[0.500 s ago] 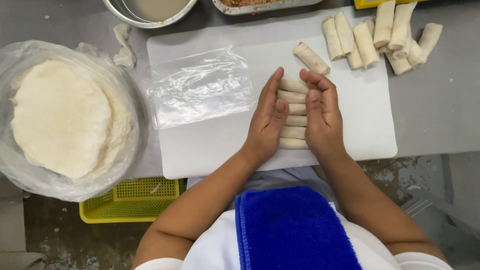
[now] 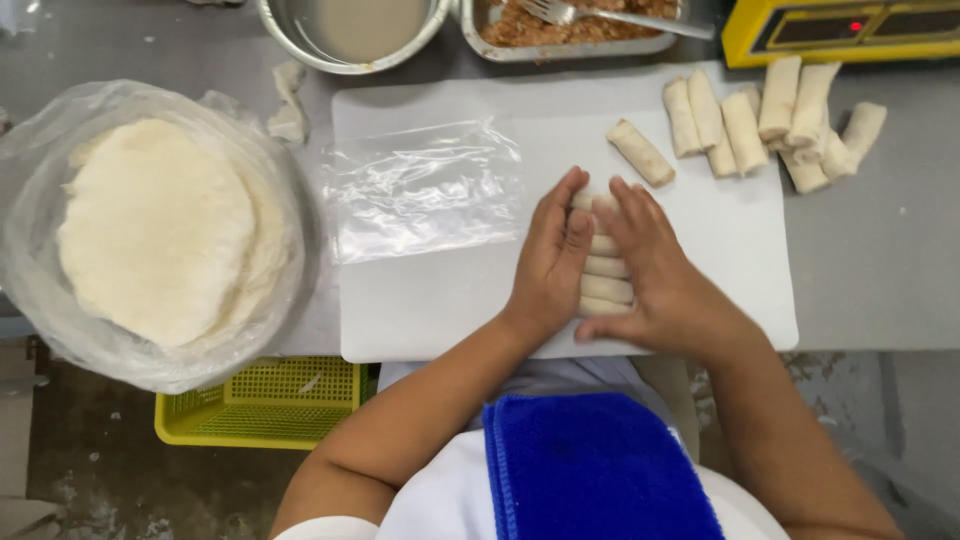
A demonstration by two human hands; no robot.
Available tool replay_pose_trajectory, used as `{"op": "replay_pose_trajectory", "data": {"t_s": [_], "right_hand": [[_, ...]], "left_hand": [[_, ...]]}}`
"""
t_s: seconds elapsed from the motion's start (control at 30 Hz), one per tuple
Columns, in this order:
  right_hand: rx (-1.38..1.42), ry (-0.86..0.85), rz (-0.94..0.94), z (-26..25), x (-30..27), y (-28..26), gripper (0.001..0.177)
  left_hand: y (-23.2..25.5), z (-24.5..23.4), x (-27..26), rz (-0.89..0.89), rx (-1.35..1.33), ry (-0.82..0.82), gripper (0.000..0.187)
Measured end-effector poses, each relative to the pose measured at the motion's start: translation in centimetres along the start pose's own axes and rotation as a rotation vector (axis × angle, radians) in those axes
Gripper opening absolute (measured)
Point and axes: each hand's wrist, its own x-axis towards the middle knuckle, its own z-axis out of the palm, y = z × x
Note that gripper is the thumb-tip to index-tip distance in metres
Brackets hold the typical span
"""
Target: Wrapping spring rolls with filling and packaging them into plastic bags
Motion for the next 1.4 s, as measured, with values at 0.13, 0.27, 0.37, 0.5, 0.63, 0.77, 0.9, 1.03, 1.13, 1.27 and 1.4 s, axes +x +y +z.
{"op": "replay_pose_trajectory", "data": {"t_s": [0.13,0.27,0.37,0.5,0.63,0.77,0.9,1.03,1.13,1.27,1.4], "right_hand": [[-0.303,-0.045,-0.013,1.5,-0.3,0.9,0.117],[-0.36,-0.018,-0.099,1.2,0.7,1.2,0.108],[-0.399,0.049,-0.11,0.9,0.6,1.3,0.105],[-0.497,-0.004,0.049,0.8,-0.6,0.7,0.099],[-0.603,-0.195,0.268,0.5,1.0,-1.4,0.097],[-0.558,-0.049,0.167,0.9,0.1,-0.6,0.084],[-0.524,-0.11,0.022,1.6,-0.8,-1.3,0.087],[-0.572,-0.279,0.013,0.8,-0.7,-1.1,0.105],[-0.589,-0.08,-0.167,1.2,-0.9,-0.6,0.091],[-0.448,-0.09,-0.358,2.1,0.1,-0.4,0.087],[-0.389,0.026,-0.632,4.0,2.3,-1.8,0.079]], "left_hand": [[0.3,0.2,-0.1,-0.024,0.007,0.01,0.062],[0.8,-0.5,0.2,-0.025,-0.037,0.033,0.058],[-0.2,-3.4,1.2,0.082,0.209,0.105,0.044],[-2.0,-7.7,1.7,0.31,0.918,0.058,0.034],[1.3,-9.4,2.3,0.613,1.012,-0.09,0.031],[7.8,-10.6,0.5,0.879,1.154,-0.167,0.007],[5.3,-10.6,-2.6,0.707,1.264,-0.223,0.012],[4.1,-9.2,-3.9,0.544,1.272,0.029,0.015],[2.9,-8.3,-4.7,0.551,1.303,0.15,0.022],[1.9,-8.0,-4.9,0.565,1.313,0.184,0.029],[1.2,-8.1,-5.2,0.54,1.288,0.164,0.033]]}}
